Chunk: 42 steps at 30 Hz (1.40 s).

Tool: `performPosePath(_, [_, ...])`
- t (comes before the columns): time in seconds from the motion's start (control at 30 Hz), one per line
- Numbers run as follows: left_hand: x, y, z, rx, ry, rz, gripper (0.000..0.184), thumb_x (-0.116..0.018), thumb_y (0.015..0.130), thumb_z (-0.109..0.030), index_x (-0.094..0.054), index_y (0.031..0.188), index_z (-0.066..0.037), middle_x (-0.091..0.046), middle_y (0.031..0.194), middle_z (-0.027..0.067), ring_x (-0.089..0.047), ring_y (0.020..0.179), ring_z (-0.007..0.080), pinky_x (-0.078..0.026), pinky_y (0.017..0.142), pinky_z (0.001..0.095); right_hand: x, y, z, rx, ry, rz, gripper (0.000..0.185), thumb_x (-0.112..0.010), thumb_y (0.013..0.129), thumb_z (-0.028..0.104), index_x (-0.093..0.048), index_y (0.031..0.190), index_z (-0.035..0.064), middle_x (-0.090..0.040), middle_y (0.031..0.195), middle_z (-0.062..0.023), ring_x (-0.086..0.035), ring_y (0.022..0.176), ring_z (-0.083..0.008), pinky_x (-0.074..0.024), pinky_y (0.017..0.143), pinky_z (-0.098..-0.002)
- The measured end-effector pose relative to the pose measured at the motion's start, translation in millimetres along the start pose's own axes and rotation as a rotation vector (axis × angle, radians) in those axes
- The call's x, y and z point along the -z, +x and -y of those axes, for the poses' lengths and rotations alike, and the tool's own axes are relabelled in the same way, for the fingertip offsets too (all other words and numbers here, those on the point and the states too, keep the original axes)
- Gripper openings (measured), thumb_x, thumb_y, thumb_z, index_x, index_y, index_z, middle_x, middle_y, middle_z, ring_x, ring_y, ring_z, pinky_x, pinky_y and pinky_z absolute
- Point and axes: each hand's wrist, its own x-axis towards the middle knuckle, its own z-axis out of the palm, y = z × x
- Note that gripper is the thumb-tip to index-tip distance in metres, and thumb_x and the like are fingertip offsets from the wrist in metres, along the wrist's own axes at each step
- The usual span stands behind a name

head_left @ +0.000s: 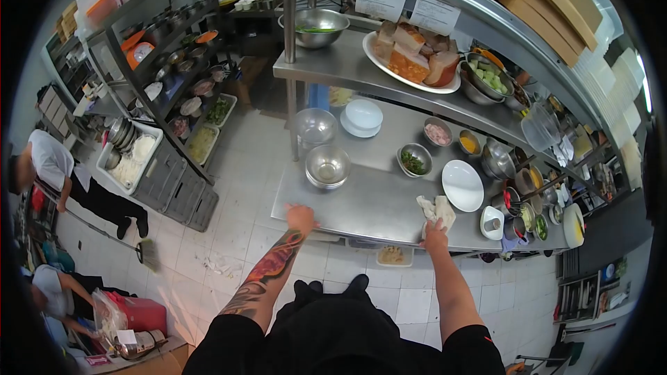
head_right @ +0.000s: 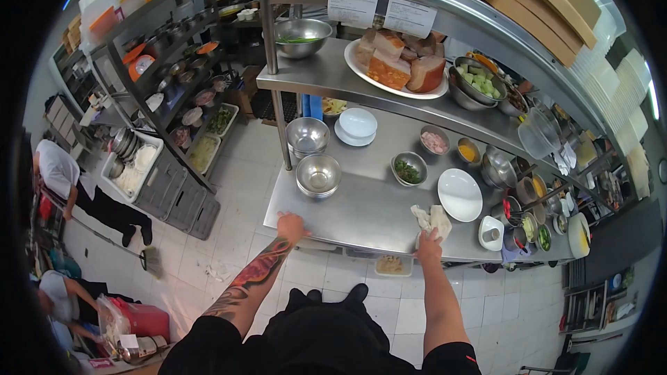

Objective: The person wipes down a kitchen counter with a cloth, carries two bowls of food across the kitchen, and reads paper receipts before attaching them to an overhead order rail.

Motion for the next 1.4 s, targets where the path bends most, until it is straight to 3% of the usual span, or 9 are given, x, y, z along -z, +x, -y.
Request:
performPosePath(0.7, [9,-3,0,-0.019,-0.040,0.046,0.047,-0.072,0.078,-0.056,-0.076,0.102,-0.015,-0.073,0.109,0.0077,-0.059,0.123,0.0294,-0.033,0.104,0.0577,-1,-2,-1,0.025,-0.014,-0.056,0.102,-0.085,0.071,0.040,-0.027,0.152,0.0165,-0.013,0.157,-0.0266,-0.038,0.133,-0.0525,-0.0555,0.093,-0.0442])
performPosePath(1.1, [5,4,1,-0.029,-0.041,0.055,0.056,-0.073,0.075,-0.057,-0.075,0.106,-0.011,-0.070,0.116,0.0146,-0.056,0.127,0.0332,-0.033,0.106,0.0630,-2,-1,-3,0.032,0.015,-0.038,0.103,-0.085,0.072,0.039,-0.026,0.153,0.0165,-0.012,0.158,-0.0267,-0.035,0.135,-0.0532,-0.0538,0.096,-0.0451])
performPosePath(1.4, [5,3,2,-0.021,-0.103,0.075,0.056,-0.075,0.072,-0.059,-0.076,0.102,-0.012,-0.072,0.109,0.0121,-0.058,0.124,0.0327,-0.032,0.107,0.0623,-2,1,-3,0.025,0.022,-0.030,0.102,-0.085,0.072,0.038,-0.027,0.153,0.0183,-0.011,0.159,-0.0250,-0.034,0.136,-0.0524,-0.0533,0.096,-0.0463])
